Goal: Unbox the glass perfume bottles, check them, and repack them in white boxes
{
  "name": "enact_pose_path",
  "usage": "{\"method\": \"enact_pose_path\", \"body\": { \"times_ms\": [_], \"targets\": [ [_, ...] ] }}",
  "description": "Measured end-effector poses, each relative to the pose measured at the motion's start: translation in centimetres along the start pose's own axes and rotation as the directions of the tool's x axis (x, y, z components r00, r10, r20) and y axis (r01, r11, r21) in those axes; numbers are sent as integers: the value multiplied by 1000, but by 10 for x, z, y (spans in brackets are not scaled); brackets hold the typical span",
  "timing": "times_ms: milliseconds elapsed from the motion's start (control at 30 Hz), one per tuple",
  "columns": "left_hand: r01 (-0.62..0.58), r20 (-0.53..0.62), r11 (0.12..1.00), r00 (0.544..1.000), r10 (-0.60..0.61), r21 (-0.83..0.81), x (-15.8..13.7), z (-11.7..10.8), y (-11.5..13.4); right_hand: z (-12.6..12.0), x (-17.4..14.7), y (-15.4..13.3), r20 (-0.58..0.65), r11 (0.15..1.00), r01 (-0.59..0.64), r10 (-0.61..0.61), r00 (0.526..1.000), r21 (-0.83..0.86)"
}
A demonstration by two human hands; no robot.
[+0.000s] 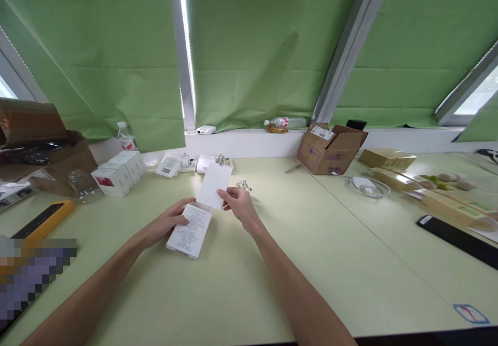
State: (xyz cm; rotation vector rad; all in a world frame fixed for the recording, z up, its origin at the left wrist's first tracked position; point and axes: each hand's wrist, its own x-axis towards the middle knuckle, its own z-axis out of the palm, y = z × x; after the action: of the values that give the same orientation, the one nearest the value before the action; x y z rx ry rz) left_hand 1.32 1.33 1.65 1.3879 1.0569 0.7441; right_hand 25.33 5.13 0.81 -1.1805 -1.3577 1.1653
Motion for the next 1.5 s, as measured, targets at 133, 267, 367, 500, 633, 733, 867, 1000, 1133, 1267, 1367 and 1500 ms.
{"method": "enact_pose_path", "body": {
  "times_ms": [133, 267, 367, 500, 633, 733, 867, 1000, 1133, 1267, 1367, 1500],
  "targets": [
    [-4, 1, 1000, 1000, 4, 22, -1, 2, 2, 2, -2, -4, 16, 996, -3, 2, 1000, 87],
    [-49, 53, 998, 997, 47, 33, -1, 3, 3, 7, -5, -7, 61, 982, 10, -22, 998, 189],
    [-99, 95, 995, 991, 96, 25, 0, 4, 2, 12, -8, -10, 98, 976, 37, -59, 993, 216],
    [-131, 161, 991, 978, 129, -4, 0, 5, 2, 17, -12, -12, 87, 990, 52, -64, 994, 133],
    [-111, 192, 993, 976, 102, 32, -2, 9, 3, 19, -14, -11, 102, 982, 53, -72, 992, 183],
    [-105, 208, 993, 974, 92, 53, -3, 11, 4, 17, -11, -7, 98, 983, 64, -82, 992, 173],
    [-128, 180, 991, 976, 119, 39, -2, 11, 2, 12, -5, -2, 66, 994, 74, -79, 995, 76],
    [-149, 125, 988, 982, 143, 41, 0, 8, 0, 7, -3, -1, 49, 997, 65, -66, 997, 31],
    [-148, 31, 987, 989, 147, 63, 2, 3, -1, 6, -3, -3, 60, 998, 63, -65, 996, 32],
    [-170, -35, 980, 984, 175, 105, 3, 1, 0, 5, -4, -4, 58, 998, 59, -58, 997, -1],
    [-190, -77, 976, 977, 199, 108, 3, 2, 1, 5, -4, -4, 67, 998, 59, -57, 996, -24],
    [-206, -89, 972, 972, 217, 116, 2, 2, 2, 5, -4, -4, 76, 997, 67, -64, 995, -48]
  ]
}}
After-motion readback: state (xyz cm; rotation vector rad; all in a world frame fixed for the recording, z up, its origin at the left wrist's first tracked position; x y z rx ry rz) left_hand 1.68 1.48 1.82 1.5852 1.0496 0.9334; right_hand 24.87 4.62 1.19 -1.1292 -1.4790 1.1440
